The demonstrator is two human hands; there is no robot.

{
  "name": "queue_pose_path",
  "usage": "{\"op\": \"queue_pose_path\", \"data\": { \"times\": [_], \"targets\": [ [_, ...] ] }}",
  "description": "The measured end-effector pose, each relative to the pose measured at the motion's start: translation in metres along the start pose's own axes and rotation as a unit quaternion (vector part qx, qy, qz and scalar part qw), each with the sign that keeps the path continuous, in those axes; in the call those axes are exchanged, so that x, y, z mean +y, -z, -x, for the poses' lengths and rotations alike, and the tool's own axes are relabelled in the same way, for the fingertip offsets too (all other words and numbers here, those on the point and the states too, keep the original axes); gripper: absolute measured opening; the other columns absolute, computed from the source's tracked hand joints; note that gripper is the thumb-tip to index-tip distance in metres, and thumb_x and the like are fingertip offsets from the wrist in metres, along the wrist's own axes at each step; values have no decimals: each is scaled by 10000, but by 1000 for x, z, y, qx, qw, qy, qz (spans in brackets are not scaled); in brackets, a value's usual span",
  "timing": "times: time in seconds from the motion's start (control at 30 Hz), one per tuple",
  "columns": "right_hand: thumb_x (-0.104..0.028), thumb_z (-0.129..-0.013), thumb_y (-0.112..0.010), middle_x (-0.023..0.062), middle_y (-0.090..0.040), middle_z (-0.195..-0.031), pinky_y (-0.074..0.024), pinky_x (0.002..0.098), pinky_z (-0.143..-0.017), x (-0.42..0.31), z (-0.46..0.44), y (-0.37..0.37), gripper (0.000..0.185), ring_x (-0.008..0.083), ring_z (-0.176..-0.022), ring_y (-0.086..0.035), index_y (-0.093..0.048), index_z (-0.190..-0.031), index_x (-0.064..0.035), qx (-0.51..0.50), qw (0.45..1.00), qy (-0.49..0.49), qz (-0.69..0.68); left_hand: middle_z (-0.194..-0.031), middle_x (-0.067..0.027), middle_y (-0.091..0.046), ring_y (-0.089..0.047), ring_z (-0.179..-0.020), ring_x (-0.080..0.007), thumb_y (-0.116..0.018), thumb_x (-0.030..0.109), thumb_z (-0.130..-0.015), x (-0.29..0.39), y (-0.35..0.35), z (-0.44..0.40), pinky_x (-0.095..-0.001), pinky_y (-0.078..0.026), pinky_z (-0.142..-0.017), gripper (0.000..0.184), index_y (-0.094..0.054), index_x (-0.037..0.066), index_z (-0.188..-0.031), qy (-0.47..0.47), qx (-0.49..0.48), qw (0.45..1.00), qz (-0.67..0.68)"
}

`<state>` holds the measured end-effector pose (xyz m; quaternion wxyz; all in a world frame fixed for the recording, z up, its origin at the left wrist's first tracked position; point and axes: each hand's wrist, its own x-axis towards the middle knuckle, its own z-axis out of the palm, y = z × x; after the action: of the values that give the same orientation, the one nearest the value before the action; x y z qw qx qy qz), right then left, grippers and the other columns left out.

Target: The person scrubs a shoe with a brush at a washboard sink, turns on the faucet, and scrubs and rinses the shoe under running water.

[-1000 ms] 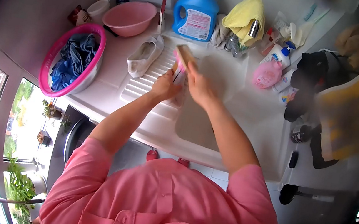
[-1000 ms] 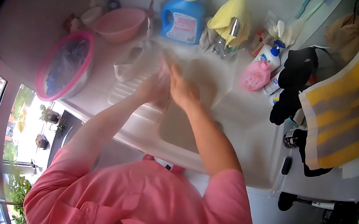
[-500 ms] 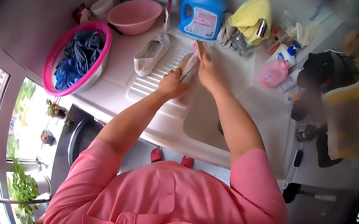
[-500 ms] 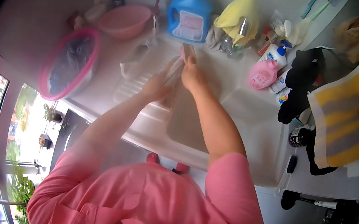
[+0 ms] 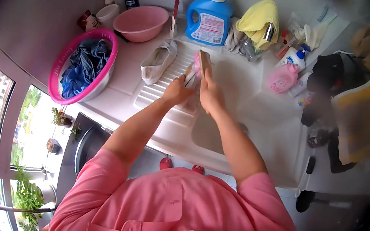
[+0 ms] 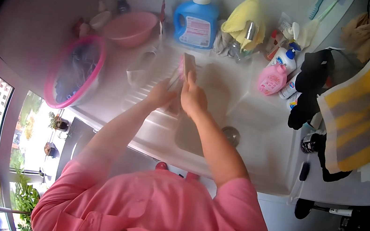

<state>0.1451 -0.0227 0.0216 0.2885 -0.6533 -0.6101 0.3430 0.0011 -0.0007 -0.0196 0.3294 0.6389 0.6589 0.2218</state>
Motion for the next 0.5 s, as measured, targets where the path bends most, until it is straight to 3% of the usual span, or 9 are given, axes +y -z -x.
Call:
{"op": "queue_pose_path", "data": {
  "times": [0.13,0.2,0.23,0.27,0.3,0.33,0.4,0.43,0.5],
  "targets": [
    [-315,-939,-376,249,-627,-902,-488,428,-742,17,16,-14,438,378,-819,-627,-386,-1365,-212,27,994,84,61,-1071,-240,-600,-586,-1014,-356,-587,278,-698,-1,-2,-5,-398,-458,-872,642,-455,-12,-1255,-44,49,997,-28],
    [-321,-928,-380,248,-607,-1018,-459,460,-830,12,-22,-10,468,406,-975,-571,-374,-1367,-160,-7,1000,10,0,-1028,-245,-616,-593,-995,-365,-586,280,-698,-3,1,-5,-401,-465,-854,637,-462,-16,-1248,-49,36,998,-15],
    [-301,-928,-370,244,-602,-1051,-465,435,-836,39,-64,-31,441,393,-1000,-572,-423,-1338,-148,71,994,68,-36,-1010,-243,-620,-604,-973,-349,-591,275,-696,-7,0,-6,-388,-470,-833,622,-476,-22,-1231,-45,31,998,12],
    [-293,-927,-364,216,-622,-1044,-500,395,-738,32,-80,-22,430,358,-874,-628,-453,-1319,-144,29,996,-12,-81,-993,-242,-624,-615,-951,-333,-597,271,-695,-9,-1,-5,-375,-476,-812,608,-491,-27,-1214,-40,23,998,39],
    [-297,-921,-383,174,-653,-851,-484,389,-534,32,-96,-18,417,290,-623,-625,-488,-1295,-147,-4,987,-64,-147,-993,-242,-624,-615,-951,-333,-597,271,-695,-4,2,-4,-375,-476,-812,608,-491,-27,-1214,-45,24,998,36],
    [-297,-921,-383,174,-653,-851,-484,389,-534,35,-108,-13,417,290,-623,-625,-488,-1295,-147,0,987,-63,-150,-959,-220,-632,-622,-911,-302,-598,263,-701,2,8,-1,-365,-480,-779,582,-506,-32,-1194,-20,2,998,61],
    [-318,-920,-405,114,-560,-625,-384,373,-377,41,-119,-3,394,209,-447,-516,-531,-1247,-140,-107,960,-113,-234,-926,-197,-640,-630,-870,-271,-600,256,-708,6,13,6,-354,-484,-745,556,-520,-37,-1174,4,-21,996,83],
    [-373,-935,-375,24,-379,-505,-281,318,-313,41,-118,-2,338,131,-356,-366,-472,-1239,-260,-139,951,-137,-239,-919,-169,-637,-623,-830,-238,-595,237,-729,6,15,9,-347,-484,-716,516,-530,-40,-1159,8,-19,995,98],
    [-399,-927,-386,16,-365,-507,-278,302,-316,47,-105,-3,350,123,-357,-348,-463,-1241,-262,-139,943,-124,-277,-912,-140,-634,-617,-790,-206,-590,219,-750,0,19,5,-339,-484,-686,476,-539,-44,-1144,9,-17,993,113]
  ]
}}
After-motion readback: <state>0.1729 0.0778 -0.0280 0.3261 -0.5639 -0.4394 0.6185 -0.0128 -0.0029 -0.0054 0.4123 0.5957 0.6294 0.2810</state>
